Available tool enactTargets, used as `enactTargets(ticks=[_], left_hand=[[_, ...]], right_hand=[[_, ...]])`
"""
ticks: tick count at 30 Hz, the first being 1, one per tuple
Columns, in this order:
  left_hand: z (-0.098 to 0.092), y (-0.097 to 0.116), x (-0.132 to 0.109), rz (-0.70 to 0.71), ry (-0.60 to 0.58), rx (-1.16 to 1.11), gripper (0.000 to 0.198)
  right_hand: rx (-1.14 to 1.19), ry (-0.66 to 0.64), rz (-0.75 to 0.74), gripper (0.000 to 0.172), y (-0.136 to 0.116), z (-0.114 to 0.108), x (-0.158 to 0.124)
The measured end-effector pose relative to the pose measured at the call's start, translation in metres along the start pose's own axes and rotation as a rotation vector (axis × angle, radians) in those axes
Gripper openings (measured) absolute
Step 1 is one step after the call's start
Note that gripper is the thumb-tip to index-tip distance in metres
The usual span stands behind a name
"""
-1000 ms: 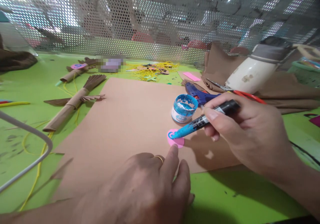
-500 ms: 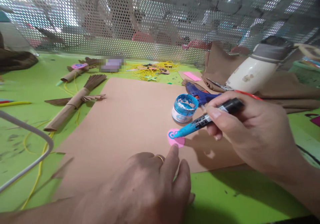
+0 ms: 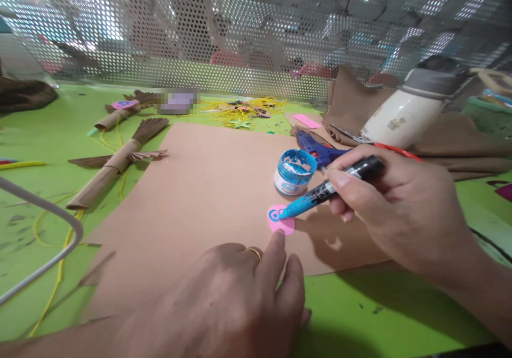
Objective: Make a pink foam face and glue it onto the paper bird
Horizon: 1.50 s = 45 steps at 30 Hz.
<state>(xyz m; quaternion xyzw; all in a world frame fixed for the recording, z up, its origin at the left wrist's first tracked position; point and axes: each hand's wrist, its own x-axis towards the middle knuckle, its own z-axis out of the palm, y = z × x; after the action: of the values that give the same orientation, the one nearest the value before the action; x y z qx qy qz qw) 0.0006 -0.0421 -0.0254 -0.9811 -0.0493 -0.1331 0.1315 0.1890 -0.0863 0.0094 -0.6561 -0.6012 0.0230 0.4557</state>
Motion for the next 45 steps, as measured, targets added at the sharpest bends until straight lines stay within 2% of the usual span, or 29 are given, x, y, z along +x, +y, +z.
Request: enactTargets(ticks=[7, 14, 22, 27, 34, 42, 45], left_hand=[[-0.0009, 0.0012, -0.0034, 0.008, -0.012, 0.029, 0.023], [-0.0015, 0.0002, -0.0019, 0.007, 0.004, 0.032, 0.025], [-0.0017, -0.0002, -0.0028, 0.005, -0.013, -0.002, 0.024], [-0.0001, -0.0013, -0.0011, -0.005, 0.013, 0.014, 0.024], [-0.0023, 0.0008, -0.0031, 0.003, -0.007, 0.007, 0.021], [-0.001, 0.0001, -0.0007, -0.003, 0.015, 0.025, 0.023], [-0.0005, 0.0004, -0.001, -0.013, 0.005, -0.008, 0.024]], right_hand=[[-0.066, 0.054, -0.026, 0.011, 0.0037, -0.0018, -0.003], [-0.01, -0.011, 0.003, 0.011, -0.0022, -0.0002, -0.0003], [-0.004, -0.009, 0.006, 0.011, -0.0003, 0.0007, 0.001], [-0.039, 0.04, -0.037, 0.012, 0.0014, -0.0012, -0.0002], [-0.005, -0.011, -0.025, 0.011, -0.0007, 0.0, 0.0006], [-0.037, 0.049, -0.054, 0.012, 0.0021, -0.0011, -0.0008], [-0.031, 0.025, -0.039, 0.011, 0.001, -0.0007, -0.0004]])
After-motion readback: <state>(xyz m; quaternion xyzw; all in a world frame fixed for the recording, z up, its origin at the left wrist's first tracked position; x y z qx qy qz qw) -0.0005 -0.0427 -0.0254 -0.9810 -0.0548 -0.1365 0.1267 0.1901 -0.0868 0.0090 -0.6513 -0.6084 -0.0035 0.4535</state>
